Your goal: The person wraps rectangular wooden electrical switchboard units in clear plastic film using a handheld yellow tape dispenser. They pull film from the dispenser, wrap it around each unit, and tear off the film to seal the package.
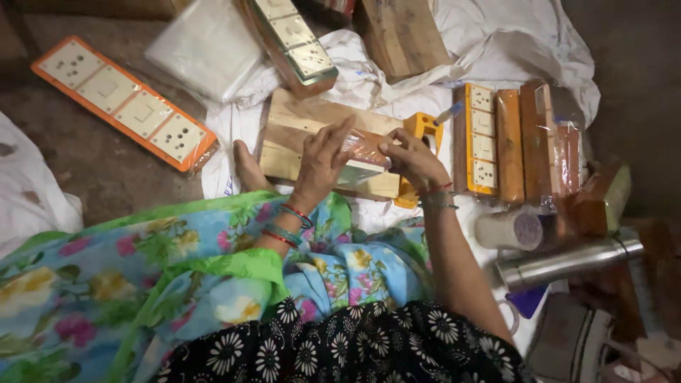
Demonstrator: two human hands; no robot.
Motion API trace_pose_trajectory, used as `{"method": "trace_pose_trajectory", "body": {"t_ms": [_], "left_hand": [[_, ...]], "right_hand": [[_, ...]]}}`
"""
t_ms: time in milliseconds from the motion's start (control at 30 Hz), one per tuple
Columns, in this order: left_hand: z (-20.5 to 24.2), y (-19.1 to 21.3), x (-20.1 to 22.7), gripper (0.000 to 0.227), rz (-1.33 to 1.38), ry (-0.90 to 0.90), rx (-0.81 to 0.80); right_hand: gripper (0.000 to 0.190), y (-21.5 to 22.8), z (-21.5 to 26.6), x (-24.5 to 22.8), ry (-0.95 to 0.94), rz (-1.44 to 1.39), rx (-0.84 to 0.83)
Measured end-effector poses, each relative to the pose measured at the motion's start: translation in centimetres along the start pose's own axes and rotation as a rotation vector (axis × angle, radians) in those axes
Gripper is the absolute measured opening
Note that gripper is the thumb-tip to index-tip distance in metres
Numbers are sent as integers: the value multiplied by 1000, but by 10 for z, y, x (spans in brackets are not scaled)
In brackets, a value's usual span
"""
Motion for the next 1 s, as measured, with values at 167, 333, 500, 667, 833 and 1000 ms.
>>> {"method": "trace_pose_trajectory", "body": {"t_ms": [167, 333, 500, 667, 833, 1000], "left_hand": [[-6, -1, 11, 67, -47, 41, -9], [-12, 8, 16, 72, -220, 137, 56], [-20, 16, 0, 66, -155, 503, 80], [12, 44, -49, 66, 75, 824, 203], [49, 39, -101, 65, 166, 950, 89], [50, 34, -126, 65, -70, 893, -14]], "right_hand": [[20, 17, -5, 42, 81, -368, 16], [14, 6, 16, 100, 323, -715, 170], [10, 0, 40, 164, 182, -789, 248], [8, 6, 37, 176, 101, -715, 254], [5, 0, 37, 173, 13, -737, 253], [8, 6, 38, 164, 94, -742, 320]]}}
Point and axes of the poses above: each hand's wrist, its own z-axis away from the middle knuckle, its own y-axis out of the back of the hand, x = y × z, the point moved 1 cm from there along -z, towards the middle knuckle, and after that the axes turned 3 degrees about y, right-handed, at the moved point
